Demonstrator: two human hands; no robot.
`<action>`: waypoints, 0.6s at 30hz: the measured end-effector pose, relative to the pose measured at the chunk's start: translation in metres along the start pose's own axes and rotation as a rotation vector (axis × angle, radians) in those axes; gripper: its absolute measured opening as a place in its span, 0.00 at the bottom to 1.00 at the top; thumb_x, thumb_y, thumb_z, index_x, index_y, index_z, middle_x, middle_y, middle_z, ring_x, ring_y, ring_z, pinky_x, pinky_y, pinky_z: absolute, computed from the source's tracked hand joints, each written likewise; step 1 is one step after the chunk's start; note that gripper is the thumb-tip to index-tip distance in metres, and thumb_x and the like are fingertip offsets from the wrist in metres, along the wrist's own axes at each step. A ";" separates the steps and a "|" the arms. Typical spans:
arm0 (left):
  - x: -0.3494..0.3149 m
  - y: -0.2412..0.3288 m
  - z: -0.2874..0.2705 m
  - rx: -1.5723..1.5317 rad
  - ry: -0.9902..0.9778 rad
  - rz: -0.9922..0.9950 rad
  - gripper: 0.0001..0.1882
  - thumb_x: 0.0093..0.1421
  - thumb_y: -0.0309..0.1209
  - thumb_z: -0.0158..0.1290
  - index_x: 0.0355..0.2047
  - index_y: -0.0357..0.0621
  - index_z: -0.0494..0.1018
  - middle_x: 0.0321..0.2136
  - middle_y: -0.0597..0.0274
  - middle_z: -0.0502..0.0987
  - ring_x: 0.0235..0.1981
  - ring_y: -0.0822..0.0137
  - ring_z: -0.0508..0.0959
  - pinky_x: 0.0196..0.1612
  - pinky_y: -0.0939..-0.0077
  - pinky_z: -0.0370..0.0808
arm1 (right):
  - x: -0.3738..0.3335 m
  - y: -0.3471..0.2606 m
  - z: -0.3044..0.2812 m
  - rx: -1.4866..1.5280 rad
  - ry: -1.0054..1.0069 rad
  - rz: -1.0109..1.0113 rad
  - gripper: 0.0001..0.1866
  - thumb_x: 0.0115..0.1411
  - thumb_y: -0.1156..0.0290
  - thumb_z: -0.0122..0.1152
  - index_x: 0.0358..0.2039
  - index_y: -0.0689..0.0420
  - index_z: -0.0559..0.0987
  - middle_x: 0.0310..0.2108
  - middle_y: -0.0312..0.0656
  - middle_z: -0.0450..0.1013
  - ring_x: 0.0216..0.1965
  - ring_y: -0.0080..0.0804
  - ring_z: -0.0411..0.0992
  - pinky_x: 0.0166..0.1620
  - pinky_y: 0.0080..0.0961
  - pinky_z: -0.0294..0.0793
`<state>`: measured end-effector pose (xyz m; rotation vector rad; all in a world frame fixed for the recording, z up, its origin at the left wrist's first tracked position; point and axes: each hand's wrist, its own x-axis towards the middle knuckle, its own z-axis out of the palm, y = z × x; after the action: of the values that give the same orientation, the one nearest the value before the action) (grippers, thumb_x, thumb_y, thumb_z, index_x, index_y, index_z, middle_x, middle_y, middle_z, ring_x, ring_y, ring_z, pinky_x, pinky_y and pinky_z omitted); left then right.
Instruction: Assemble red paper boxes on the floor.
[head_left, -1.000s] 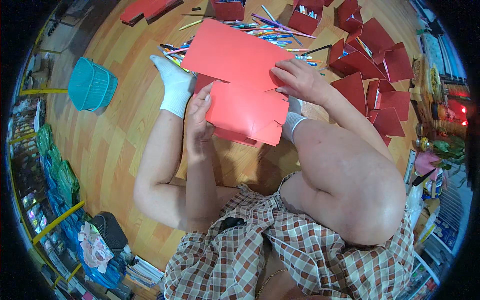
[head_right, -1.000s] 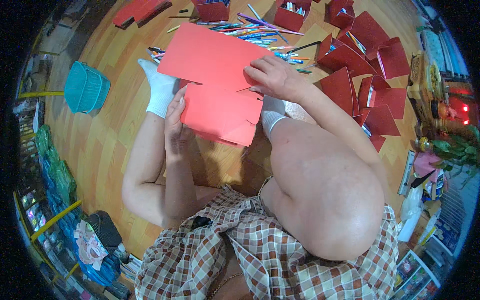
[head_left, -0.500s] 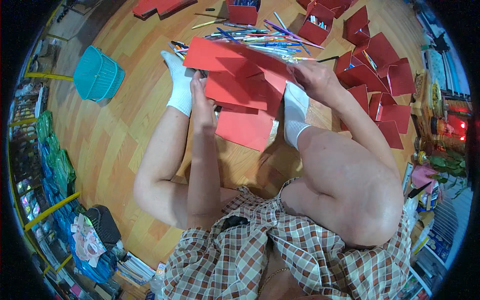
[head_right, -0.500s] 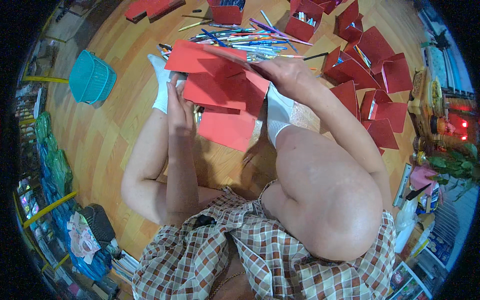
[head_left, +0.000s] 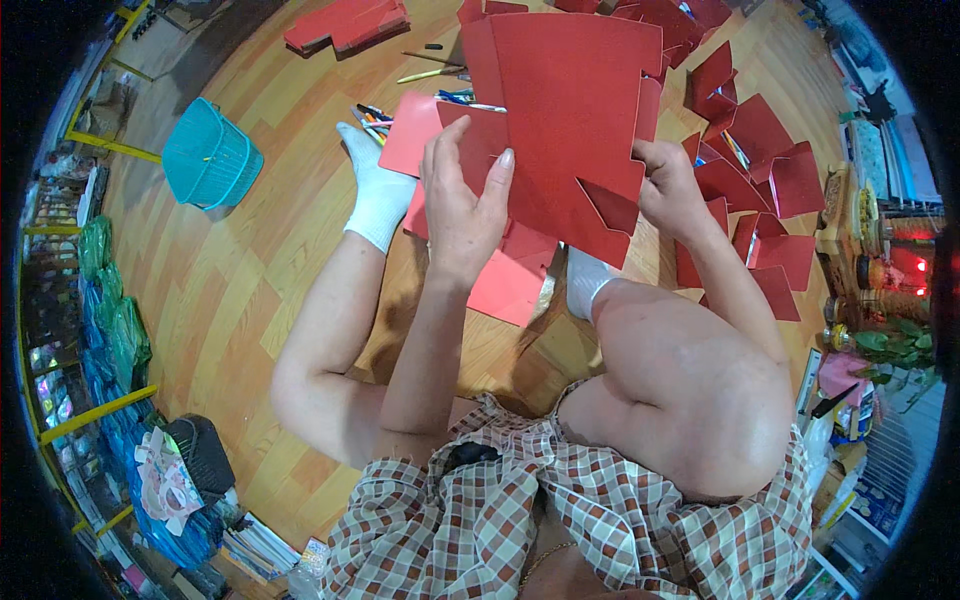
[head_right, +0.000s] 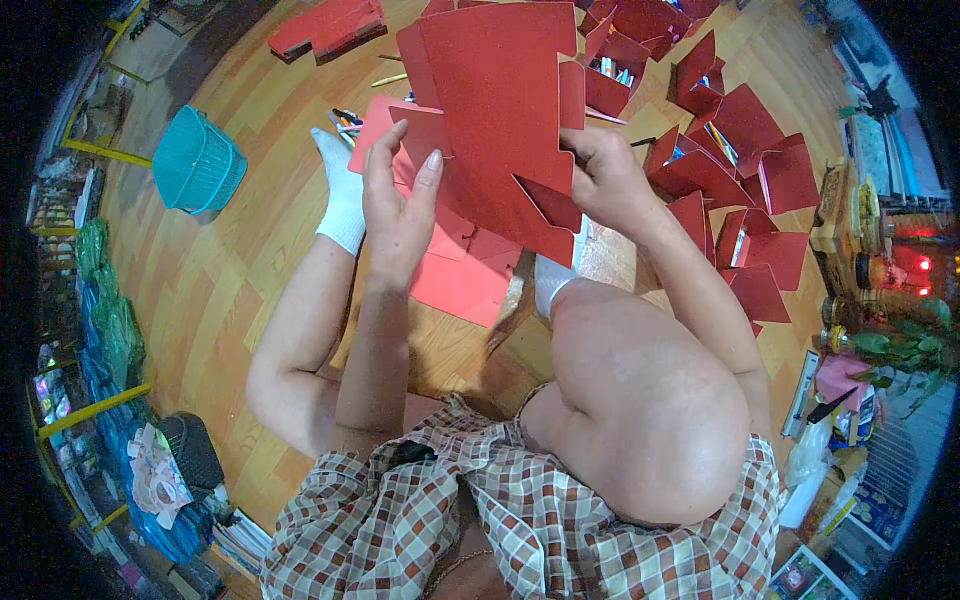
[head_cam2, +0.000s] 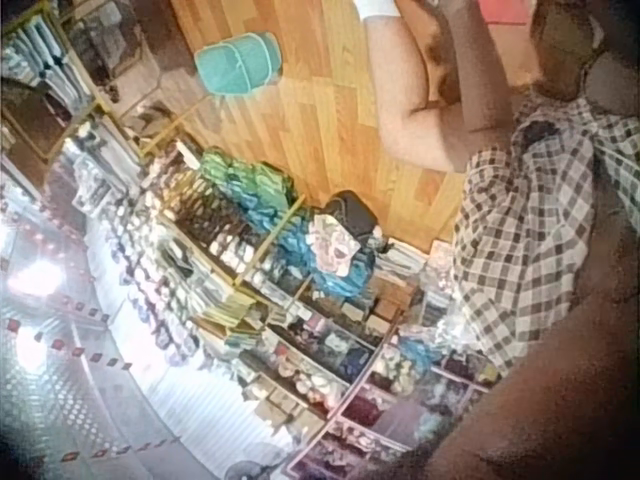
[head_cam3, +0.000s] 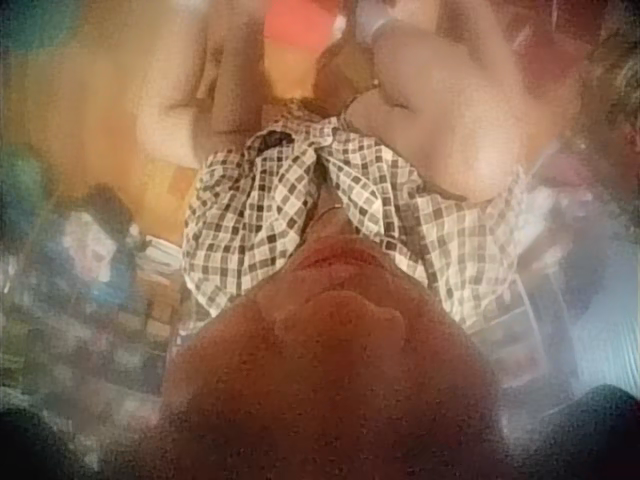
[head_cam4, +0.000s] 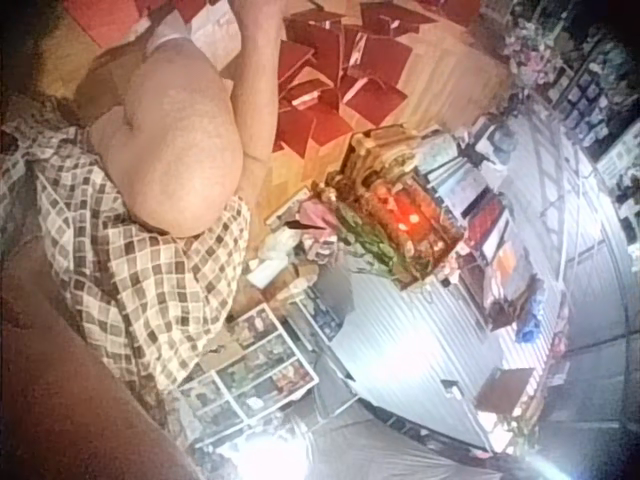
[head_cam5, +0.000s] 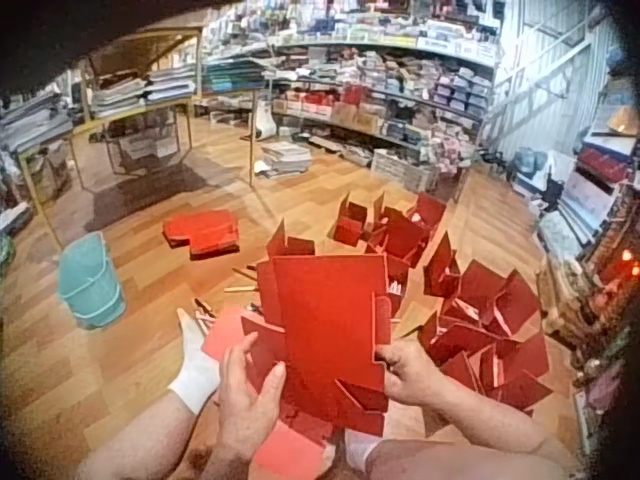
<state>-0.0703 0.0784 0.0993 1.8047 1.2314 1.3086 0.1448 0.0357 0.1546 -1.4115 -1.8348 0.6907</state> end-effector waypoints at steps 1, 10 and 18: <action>0.002 0.001 0.000 0.001 0.012 0.016 0.26 0.56 0.34 0.54 0.51 0.34 0.62 0.47 0.48 0.66 0.50 0.54 0.65 0.55 0.62 0.61 | -0.001 0.000 0.000 0.008 -0.007 -0.019 0.11 0.54 0.76 0.55 0.38 0.64 0.76 0.29 0.46 0.75 0.29 0.26 0.74 0.32 0.25 0.71; 0.013 0.000 0.017 -0.656 -0.065 -0.419 0.15 0.60 0.27 0.49 0.46 0.32 0.66 0.35 0.58 0.72 0.37 0.74 0.71 0.44 0.81 0.69 | -0.004 0.014 0.009 0.084 0.003 -0.044 0.11 0.56 0.75 0.53 0.37 0.67 0.77 0.29 0.39 0.78 0.31 0.19 0.73 0.34 0.20 0.73; 0.009 -0.018 0.018 -0.771 -0.182 -0.499 0.06 0.58 0.30 0.53 0.31 0.41 0.70 0.26 0.69 0.72 0.28 0.81 0.69 0.32 0.84 0.65 | -0.005 0.013 0.011 -0.009 -0.016 0.010 0.12 0.52 0.75 0.56 0.37 0.66 0.77 0.27 0.53 0.75 0.29 0.34 0.75 0.33 0.28 0.71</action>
<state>-0.0585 0.0942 0.0815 0.9631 0.8273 1.0814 0.1442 0.0348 0.1365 -1.4261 -1.8462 0.7021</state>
